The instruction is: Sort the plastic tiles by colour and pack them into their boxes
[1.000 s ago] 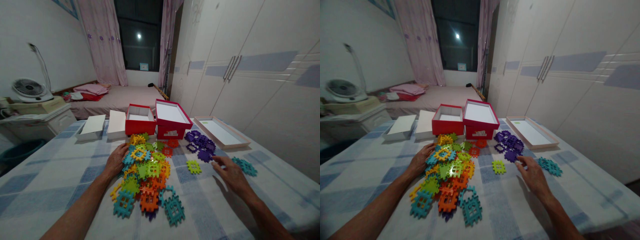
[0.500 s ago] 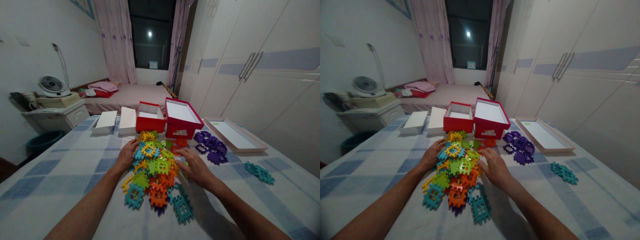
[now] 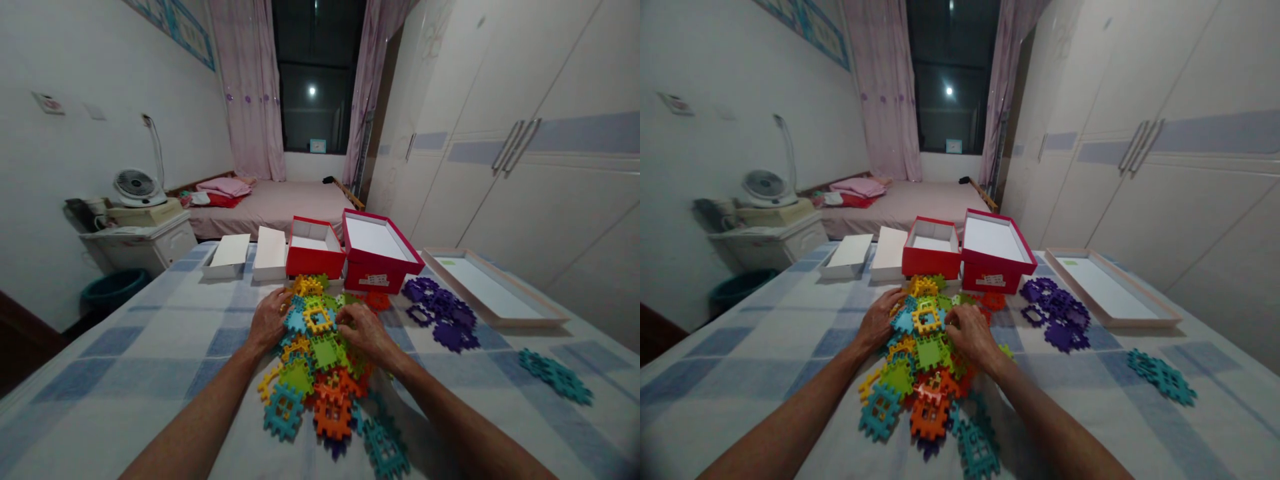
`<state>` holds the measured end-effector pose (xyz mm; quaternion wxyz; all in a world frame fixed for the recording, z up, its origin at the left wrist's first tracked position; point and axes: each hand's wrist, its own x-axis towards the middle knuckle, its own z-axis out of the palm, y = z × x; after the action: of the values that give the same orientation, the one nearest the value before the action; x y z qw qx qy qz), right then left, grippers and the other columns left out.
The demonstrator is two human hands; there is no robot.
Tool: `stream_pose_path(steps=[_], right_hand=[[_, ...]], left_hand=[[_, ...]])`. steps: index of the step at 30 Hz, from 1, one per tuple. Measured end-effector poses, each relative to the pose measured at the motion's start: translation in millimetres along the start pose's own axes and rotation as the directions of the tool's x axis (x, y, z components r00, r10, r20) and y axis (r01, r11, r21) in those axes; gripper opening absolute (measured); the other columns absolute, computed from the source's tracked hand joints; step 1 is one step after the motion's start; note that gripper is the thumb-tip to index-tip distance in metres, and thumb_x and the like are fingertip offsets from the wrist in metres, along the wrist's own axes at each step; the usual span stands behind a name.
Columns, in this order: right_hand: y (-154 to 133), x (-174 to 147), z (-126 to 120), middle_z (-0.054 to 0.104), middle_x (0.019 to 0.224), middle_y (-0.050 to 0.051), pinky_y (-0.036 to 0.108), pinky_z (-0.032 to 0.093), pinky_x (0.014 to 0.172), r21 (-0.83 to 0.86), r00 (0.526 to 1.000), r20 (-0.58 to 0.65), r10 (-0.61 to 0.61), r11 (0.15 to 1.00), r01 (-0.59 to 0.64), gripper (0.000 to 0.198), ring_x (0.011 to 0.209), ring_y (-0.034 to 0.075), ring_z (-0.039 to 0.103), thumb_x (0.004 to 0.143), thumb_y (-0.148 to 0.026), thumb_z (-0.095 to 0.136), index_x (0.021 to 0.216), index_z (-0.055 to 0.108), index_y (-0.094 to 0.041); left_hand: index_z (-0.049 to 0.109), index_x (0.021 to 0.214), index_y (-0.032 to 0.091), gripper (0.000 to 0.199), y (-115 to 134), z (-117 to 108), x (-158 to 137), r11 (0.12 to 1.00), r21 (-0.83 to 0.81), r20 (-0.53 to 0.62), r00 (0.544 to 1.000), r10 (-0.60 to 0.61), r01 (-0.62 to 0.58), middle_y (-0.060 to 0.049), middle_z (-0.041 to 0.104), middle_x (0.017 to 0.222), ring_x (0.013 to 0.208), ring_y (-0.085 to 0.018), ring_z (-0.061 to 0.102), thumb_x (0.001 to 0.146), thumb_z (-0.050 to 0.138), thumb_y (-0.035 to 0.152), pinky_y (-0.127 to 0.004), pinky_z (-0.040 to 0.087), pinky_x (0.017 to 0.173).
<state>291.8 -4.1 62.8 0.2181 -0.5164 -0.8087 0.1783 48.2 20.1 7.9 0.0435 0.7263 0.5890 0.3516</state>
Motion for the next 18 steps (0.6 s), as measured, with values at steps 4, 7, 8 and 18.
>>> stream_pose_path(steps=[4, 7, 8, 18], right_hand=[[0.3, 1.2, -8.7, 0.061, 0.11, 0.009, 0.036, 0.038, 0.089, 0.027, 0.996, -0.053, -0.069, 0.997, 0.071, 0.028, 0.105, 0.022, 0.051, 0.082, -0.022, 0.051, 0.108, 0.061, -0.018], [-5.9, 6.1, -4.9, 0.053, 0.129, 0.008, 0.041, 0.033, 0.098, 0.057, 0.979, 0.058, -0.196, 0.98, 0.192, 0.049, 0.122, 0.024, 0.041, 0.079, -0.022, 0.054, 0.128, 0.05, -0.022], [-7.6, 7.6, -2.6, 0.051, 0.131, 0.008, 0.042, 0.032, 0.099, 0.062, 0.972, 0.097, -0.214, 0.976, 0.209, 0.053, 0.123, 0.024, 0.04, 0.079, -0.023, 0.055, 0.131, 0.047, -0.023], [-6.9, -10.2, -21.0, 0.055, 0.116, 0.015, 0.039, 0.038, 0.084, -0.424, 0.988, 0.086, -0.13, 0.892, 0.155, 0.07, 0.103, 0.028, 0.051, 0.075, -0.024, 0.059, 0.139, 0.034, -0.013]], left_hand=[[0.061, 0.113, 0.019, 0.037, 4.4, -1.7, -0.4, 0.999, 0.022, -0.055, 0.998, 0.027, -0.026, -0.011, 0.056, 0.126, 0.116, -0.026, 0.051, 0.079, 0.054, 0.027, -0.044, 0.039, 0.102], [0.06, 0.116, 0.022, 0.039, 5.1, -1.8, -1.4, 0.997, 0.015, -0.072, 0.995, 0.075, -0.074, -0.009, 0.054, 0.128, 0.118, -0.026, 0.05, 0.077, 0.055, 0.027, -0.046, 0.038, 0.102], [0.06, 0.116, 0.023, 0.039, 4.9, -1.7, -1.5, 0.996, 0.015, -0.075, 0.994, 0.086, -0.085, -0.008, 0.054, 0.128, 0.119, -0.026, 0.05, 0.077, 0.055, 0.026, -0.046, 0.038, 0.102], [0.063, 0.107, 0.02, 0.03, 8.3, -0.1, -1.1, 0.984, 0.012, -0.139, 0.975, 0.176, -0.176, -0.01, 0.056, 0.126, 0.12, -0.026, 0.049, 0.079, 0.057, 0.031, -0.046, 0.038, 0.103]])
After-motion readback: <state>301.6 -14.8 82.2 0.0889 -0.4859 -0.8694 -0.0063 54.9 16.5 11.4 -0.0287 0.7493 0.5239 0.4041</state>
